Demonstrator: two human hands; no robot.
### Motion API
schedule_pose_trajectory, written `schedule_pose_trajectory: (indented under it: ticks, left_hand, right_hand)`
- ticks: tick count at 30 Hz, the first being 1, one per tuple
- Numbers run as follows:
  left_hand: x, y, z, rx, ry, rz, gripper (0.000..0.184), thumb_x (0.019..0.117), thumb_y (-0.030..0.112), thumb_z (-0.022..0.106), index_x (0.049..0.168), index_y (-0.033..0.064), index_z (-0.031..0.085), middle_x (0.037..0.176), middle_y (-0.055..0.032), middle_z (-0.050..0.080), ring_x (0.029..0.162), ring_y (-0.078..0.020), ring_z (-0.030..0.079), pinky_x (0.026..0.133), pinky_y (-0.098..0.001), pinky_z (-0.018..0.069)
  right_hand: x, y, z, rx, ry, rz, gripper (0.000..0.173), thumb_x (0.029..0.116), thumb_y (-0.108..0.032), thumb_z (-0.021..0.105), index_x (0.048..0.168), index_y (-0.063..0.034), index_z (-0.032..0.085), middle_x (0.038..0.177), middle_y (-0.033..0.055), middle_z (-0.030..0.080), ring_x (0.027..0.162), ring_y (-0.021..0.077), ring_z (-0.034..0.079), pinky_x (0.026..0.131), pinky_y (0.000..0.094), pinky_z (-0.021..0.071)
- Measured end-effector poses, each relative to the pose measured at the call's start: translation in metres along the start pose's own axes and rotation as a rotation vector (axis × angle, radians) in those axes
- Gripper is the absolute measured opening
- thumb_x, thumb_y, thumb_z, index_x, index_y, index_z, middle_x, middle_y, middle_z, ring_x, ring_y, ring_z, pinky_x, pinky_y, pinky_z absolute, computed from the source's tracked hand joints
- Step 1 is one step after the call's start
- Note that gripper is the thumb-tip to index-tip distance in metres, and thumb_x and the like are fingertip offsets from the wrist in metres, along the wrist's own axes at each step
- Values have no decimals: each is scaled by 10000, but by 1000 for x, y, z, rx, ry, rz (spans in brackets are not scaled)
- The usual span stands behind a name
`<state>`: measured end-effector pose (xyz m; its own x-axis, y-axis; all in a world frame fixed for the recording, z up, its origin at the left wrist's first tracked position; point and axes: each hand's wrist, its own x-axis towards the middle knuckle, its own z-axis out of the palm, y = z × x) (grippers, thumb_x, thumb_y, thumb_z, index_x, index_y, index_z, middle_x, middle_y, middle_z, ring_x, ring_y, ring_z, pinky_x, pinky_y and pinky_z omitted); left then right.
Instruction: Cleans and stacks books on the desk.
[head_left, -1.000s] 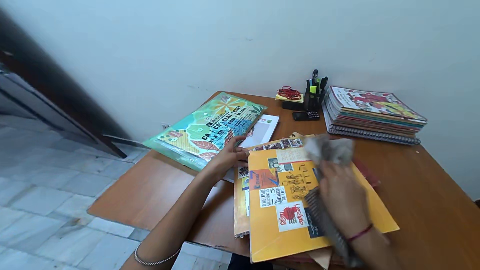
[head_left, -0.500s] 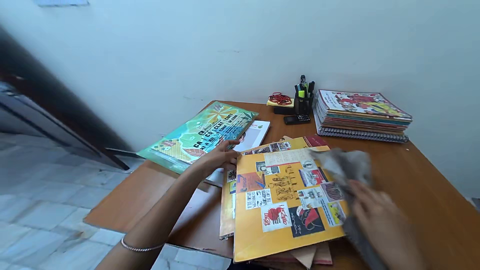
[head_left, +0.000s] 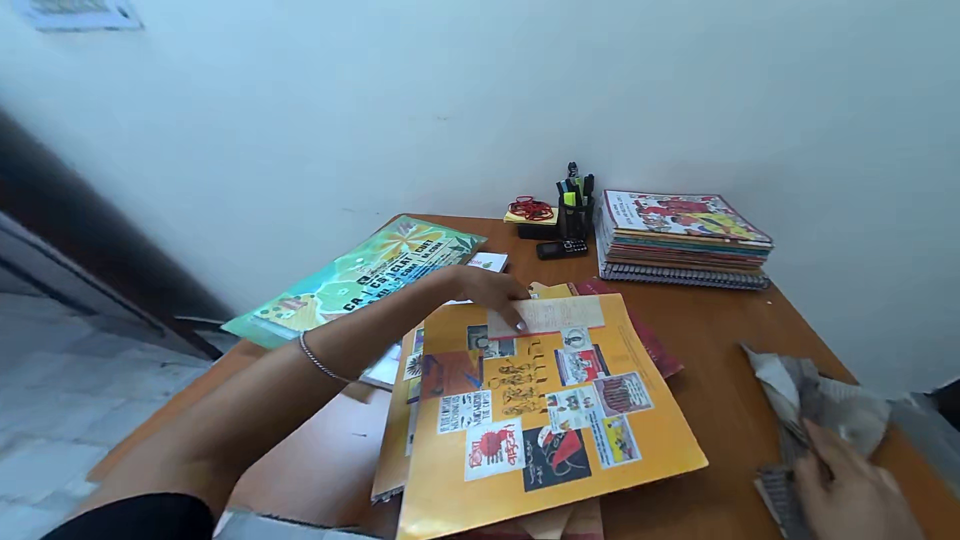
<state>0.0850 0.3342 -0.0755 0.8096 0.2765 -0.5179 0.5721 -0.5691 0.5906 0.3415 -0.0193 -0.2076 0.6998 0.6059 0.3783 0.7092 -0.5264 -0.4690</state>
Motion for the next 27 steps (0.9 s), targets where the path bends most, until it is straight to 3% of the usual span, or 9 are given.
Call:
schedule_pose_trajectory:
  ticks: [6,9,11,13,15,17,20,23,27]
  left_hand:
    - [-42,95,-32,253,393,364,59,936,54,701,881,34,705,723,19,642,631,-9,572,591,-189,468]
    - [-60,151,-55,424,667,469,56,948,118,703,909,80,689,738,57,637,621,42,575,578,-128,481]
    - [-53,179,-70,547,917,503,121,961,172,689,1025,69,685,867,15,650,738,-11,594,696,-216,510]
    - [-32,201,-76,561,1133,472,246,997,199,633,1202,77,694,1070,-72,705,951,-156,663,871,-416,527]
    - [4,213,-74,575,1256,455,305,1017,194,575,1293,128,687,1170,-114,719,1098,-278,674,949,-535,498]
    - [52,209,-63,587,1266,478,369,1032,138,517,1374,143,657,1150,-165,728,1091,-370,675,917,-573,493]
    - [128,185,-38,573,1121,497,442,1041,23,462,1436,155,612,1132,-192,734,1017,-410,706,862,-591,535]
    - [187,155,-12,619,880,434,480,1029,-33,457,1465,134,569,1314,-206,665,1139,-429,671,937,-609,518]
    - [219,143,6,640,706,345,486,1030,-56,455,1477,114,545,1378,-258,602,1283,-448,579,1048,-592,458]
  right_hand:
    - [-2,2,2,31,23,-24,366,942,13,512,1249,128,675,1277,336,655,1102,587,628,895,691,489]
    - [-1,2,0,46,14,-21,366,936,10,519,1244,130,674,1258,341,658,1091,592,623,890,703,480]
    - [-1,3,1,49,12,-4,367,944,3,518,1255,114,677,1270,338,654,1101,582,625,900,703,476]
    - [-1,1,-1,60,-1,25,370,954,-2,514,1271,106,673,1295,329,646,1124,575,615,918,700,468]
    - [-2,1,-1,62,7,32,373,949,3,512,1269,105,675,1302,321,647,1129,576,614,918,694,471]
    - [-2,1,0,64,26,28,370,944,18,515,1264,106,679,1292,322,653,1108,579,622,902,688,478]
    - [-1,0,1,55,53,35,373,937,26,519,1263,93,688,1286,309,663,1083,562,635,884,675,487]
    - [-2,-2,1,57,57,40,373,936,30,525,1267,92,686,1287,306,664,1082,557,640,888,664,496]
    - [-1,-1,1,74,57,46,369,926,39,540,1260,95,689,1279,305,669,1058,551,650,874,644,510]
